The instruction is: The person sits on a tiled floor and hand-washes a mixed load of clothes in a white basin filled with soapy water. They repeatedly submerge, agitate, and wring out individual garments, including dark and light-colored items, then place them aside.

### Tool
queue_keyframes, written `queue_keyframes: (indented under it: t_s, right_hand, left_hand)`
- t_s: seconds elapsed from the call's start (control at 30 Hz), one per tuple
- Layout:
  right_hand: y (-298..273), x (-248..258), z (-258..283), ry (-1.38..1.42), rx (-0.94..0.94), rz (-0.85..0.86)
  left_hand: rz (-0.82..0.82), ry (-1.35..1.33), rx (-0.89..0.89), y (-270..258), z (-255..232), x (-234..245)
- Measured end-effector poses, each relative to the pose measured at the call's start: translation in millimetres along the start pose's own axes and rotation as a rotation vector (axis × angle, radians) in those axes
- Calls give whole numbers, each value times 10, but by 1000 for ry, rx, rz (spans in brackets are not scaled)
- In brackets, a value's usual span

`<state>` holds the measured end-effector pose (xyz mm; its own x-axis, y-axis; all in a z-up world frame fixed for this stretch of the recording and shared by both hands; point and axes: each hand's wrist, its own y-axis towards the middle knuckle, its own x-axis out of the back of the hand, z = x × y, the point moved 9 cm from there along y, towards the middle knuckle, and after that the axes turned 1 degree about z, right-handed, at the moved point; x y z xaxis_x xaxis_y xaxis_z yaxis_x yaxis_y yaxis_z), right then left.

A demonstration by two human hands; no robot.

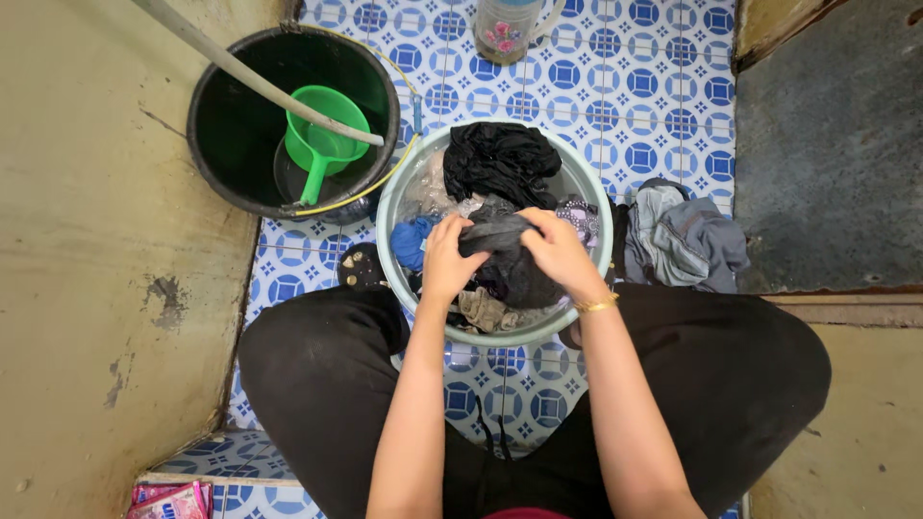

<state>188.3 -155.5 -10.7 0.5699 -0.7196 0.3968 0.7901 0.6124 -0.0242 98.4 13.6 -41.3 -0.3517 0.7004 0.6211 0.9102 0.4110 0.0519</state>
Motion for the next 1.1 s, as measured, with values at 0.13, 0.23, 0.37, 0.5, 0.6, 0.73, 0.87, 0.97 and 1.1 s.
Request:
queue_keyframes:
  t_s: [0.13, 0.23, 0.37, 0.5, 0.6, 0.73, 0.87, 0.97, 1.1]
  right_hand:
    - [-134, 242, -211, 521, -116, -92]
    - [-177, 370, -304, 187, -73, -184]
    - [-286, 192, -264, -487, -92, -113]
    - [-435, -290, -607, -398, -293, 102]
    - [-524, -570, -970, -348, -324, 58]
    - [-544, -493, -1349, -415, -320, -115]
    - [-488, 28, -1192, -229, -209, -218]
    - [-426, 609, -835, -176, -193, -379]
    - [-466, 863, -605, 190, -253, -407]
  left_hand:
    - [92, -356, 91, -2, -164, -35]
    - [78, -209, 103, -30, -221, -8]
    - [3, 8, 106, -94, -280, 92]
    - [38, -136, 214, -129, -382, 201]
    - [86, -512, 43, -128, -689, 234]
    - [91, -665, -72, -132, -798, 360]
    - [-98, -553, -48, -58, -526, 664]
    - [-54, -487, 187, 7, -228, 530]
    - [84, -472, 324, -96, 0, 164]
